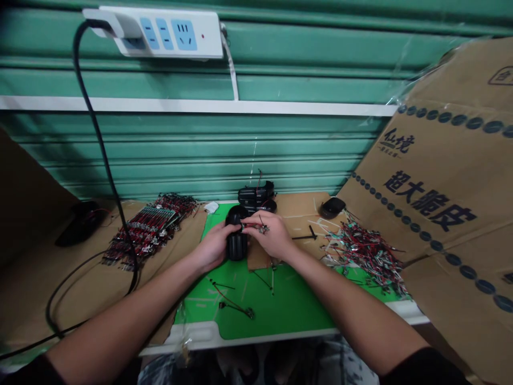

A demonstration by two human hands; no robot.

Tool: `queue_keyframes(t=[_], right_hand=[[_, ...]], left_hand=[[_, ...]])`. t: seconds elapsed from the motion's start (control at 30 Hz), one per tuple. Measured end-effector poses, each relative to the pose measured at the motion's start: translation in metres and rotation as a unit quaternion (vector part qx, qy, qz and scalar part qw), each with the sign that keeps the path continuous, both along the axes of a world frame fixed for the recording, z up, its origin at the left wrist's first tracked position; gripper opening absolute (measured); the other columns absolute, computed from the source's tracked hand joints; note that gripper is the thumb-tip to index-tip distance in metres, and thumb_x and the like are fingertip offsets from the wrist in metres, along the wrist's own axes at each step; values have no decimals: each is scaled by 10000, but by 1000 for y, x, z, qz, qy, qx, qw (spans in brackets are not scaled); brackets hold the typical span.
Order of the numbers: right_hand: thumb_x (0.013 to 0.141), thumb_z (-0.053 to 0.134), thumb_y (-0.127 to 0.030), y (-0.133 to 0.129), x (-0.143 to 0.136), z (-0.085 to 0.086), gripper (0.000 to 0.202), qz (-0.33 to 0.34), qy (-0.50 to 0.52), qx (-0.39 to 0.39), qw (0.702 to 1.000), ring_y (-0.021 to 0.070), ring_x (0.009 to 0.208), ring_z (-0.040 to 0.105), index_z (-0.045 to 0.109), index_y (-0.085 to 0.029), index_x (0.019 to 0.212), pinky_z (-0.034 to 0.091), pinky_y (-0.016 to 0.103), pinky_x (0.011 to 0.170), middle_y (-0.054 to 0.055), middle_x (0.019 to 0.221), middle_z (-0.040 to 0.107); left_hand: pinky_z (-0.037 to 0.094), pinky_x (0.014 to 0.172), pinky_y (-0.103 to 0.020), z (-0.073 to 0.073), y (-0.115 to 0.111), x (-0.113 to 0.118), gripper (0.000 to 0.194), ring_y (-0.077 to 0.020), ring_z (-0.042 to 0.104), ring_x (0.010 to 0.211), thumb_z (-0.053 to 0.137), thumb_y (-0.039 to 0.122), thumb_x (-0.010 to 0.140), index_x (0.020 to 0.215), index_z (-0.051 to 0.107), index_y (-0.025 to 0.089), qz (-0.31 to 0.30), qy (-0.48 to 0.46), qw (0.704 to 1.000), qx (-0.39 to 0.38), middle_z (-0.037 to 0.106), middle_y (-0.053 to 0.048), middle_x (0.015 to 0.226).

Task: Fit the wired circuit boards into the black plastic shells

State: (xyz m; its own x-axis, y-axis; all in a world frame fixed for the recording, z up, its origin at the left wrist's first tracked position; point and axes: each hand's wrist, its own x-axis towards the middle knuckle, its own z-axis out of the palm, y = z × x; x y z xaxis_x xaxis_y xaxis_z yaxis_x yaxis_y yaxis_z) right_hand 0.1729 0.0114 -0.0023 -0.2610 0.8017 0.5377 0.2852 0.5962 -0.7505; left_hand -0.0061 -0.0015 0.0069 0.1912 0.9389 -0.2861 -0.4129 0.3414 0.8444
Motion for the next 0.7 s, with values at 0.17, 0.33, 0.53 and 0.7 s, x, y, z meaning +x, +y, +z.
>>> queue_keyframes(t=[0.17,0.33,0.53,0.7], right_hand=[[910,794,-357,1,2,0,179,-1,-11,6,1000,253,897,703,841,-291,1069,559,403,825,73,997,777],[915,787,-318,1,3,2,163,1,-20,19,1000,251,896,711,843,-290,1065,552,392,824,72,995,782],[931,765,-321,-1,4,7,163,13,-34,25,999,251,890,716,837,-286,1072,556,391,814,75,993,783],[949,745,-292,-3,4,7,166,17,-48,46,998,242,888,716,827,-274,1093,560,385,820,75,994,780]], left_hand=[[612,642,-334,-1,0,0,350,-228,738,720,816,216,719,1035,677,162,-11,1,1000,14,768,-74,881],[612,625,-340,-5,0,0,388,-197,699,624,822,240,717,1057,648,174,-16,12,999,41,745,-40,818],[603,616,-330,-7,0,1,397,-185,682,610,809,255,722,1069,635,175,-16,22,999,48,729,-28,802],[587,610,-313,-9,1,0,419,-182,676,622,810,289,729,1091,637,168,-16,37,997,58,735,-40,834]])
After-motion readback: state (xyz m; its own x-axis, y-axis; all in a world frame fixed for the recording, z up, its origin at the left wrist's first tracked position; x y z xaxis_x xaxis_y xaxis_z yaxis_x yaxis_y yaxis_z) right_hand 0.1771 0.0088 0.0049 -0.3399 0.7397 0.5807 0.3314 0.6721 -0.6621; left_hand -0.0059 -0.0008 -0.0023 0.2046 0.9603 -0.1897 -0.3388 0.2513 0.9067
